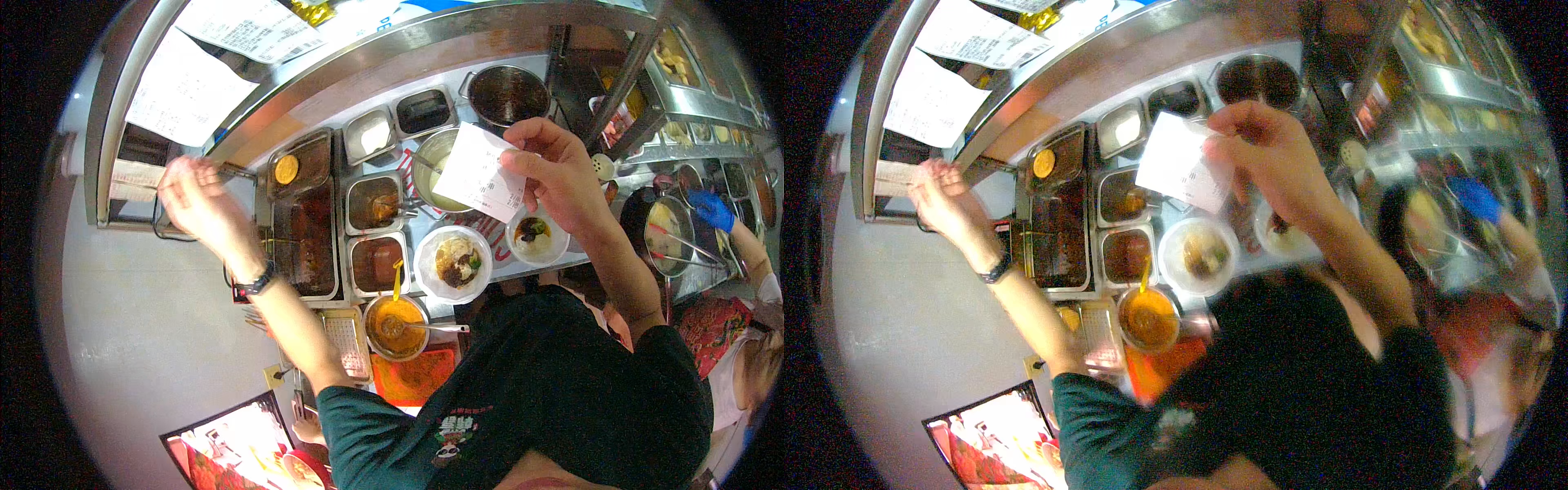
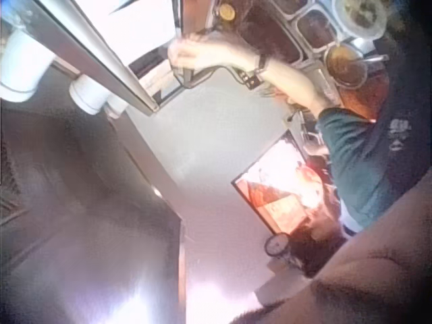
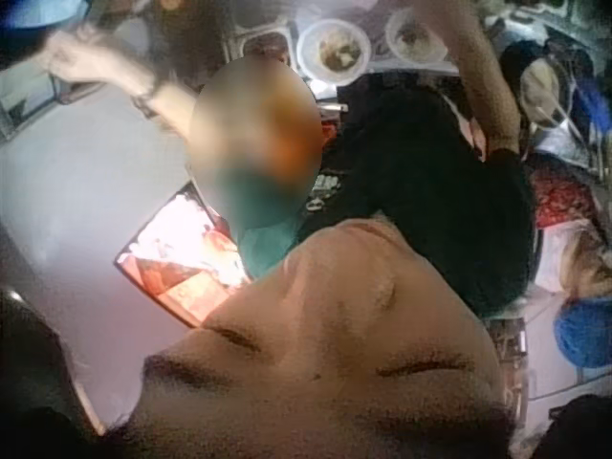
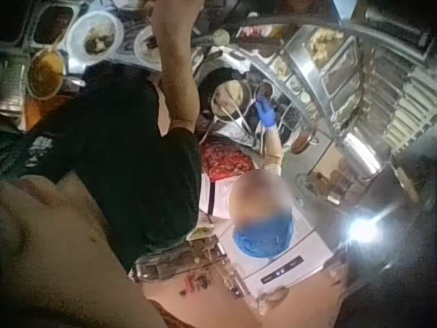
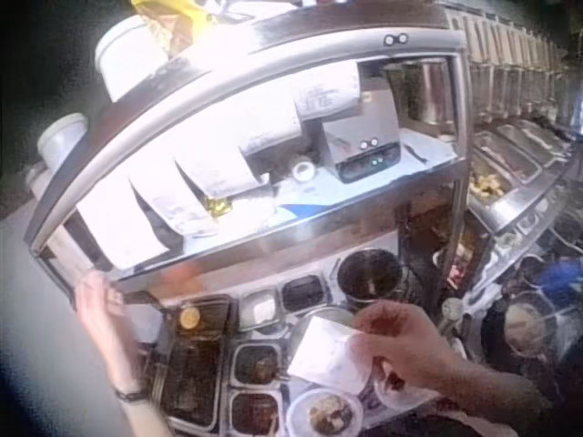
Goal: The person prepares food in a commercial kitchen by reading receipts, wiping the stainless steel counter with a cloth, arranging enoki mushrooms on trays, using tongs to fry items, and using a ladle to add sauces to bowls.
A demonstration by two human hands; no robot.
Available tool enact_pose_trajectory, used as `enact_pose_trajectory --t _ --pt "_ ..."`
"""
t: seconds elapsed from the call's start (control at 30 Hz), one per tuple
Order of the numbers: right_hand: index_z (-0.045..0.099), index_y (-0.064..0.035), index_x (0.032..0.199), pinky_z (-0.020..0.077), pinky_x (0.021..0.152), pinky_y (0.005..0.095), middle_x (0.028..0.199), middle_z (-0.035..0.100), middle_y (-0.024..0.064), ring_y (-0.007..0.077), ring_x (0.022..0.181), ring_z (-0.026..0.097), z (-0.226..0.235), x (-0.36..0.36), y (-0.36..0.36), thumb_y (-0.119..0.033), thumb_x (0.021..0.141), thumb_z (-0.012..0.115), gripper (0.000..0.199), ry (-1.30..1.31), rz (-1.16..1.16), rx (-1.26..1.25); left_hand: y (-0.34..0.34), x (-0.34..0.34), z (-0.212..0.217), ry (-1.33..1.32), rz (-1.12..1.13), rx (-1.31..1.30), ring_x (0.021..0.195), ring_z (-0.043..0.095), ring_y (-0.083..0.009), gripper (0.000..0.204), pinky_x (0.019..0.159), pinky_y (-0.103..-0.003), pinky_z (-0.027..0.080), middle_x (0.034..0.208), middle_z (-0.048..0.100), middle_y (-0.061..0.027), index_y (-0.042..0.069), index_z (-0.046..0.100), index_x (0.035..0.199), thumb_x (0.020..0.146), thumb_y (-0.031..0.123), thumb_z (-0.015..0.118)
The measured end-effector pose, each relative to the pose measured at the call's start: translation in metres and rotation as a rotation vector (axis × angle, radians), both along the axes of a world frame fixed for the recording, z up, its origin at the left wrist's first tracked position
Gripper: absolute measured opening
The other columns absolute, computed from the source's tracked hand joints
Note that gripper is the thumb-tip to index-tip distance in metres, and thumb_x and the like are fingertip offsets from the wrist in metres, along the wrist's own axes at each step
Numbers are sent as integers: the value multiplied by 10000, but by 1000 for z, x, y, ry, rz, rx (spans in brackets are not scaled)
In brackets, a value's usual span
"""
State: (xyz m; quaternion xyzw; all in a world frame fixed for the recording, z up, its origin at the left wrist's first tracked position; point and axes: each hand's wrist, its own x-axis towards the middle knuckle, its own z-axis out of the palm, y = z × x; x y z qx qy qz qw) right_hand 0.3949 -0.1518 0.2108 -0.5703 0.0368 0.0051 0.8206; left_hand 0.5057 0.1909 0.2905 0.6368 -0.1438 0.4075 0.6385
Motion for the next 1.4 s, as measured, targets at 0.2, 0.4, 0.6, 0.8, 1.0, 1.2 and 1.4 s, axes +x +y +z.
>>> enact_pose_trajectory --t 0.2,0.4,0.6,0.8,1.0,1.2,1.4 --pt "592 -5 964 384 396 230 754 601 48 92 486 510 11 8 19 -105 783 684 227 -85 87 -143 -97 -73 -73 371 -747 156 856 596 -154 258 774 -291 484 974 626 -101 -13 519 1123 941 171 512" --pt "579 -32 919 360 420 195 801 605 24 47 545 510 9 8 39 -47 786 663 158 -190 128 -356 -117 -101 -82 581 -742 74 817 542 -62 192 714 -212 449 916 609 -20 -14 562 1052 873 46 598" --pt "600 -31 946 468 711 214 871 627 28 76 798 584 -9 3 48 -20 778 669 182 -379 150 -342 -114 -126 -84 595 -515 131 769 553 -53 133 656 -212 453 868 610 -16 -10 562 988 859 5 592" --pt "529 -12 1126 479 707 222 995 612 88 124 839 590 42 61 0 -40 826 649 325 -815 -329 -301 -57 -113 -68 382 -179 1 642 509 -60 68 598 -195 424 742 554 -13 24 524 872 825 -24 524" --pt "575 36 1047 493 633 239 900 618 89 133 746 598 115 137 -27 -72 845 627 235 -979 -704 -262 -70 -60 -5 130 -65 100 535 283 -78 285 502 -246 246 589 373 31 83 406 648 867 164 569" --pt "594 29 1015 461 601 225 872 627 73 110 713 569 132 159 -64 -109 857 624 212 -833 -482 -241 -148 -5 48 -347 319 773 516 441 -205 286 494 -309 362 614 454 -71 29 425 659 757 75 690" --pt "603 15 1005 408 542 197 861 642 52 65 658 519 129 145 -114 -162 878 617 218 -753 -494 -171 -206 18 79 -453 575 1127 645 639 -232 465 544 -318 514 1274 507 -103 84 505 1203 754 111 622"
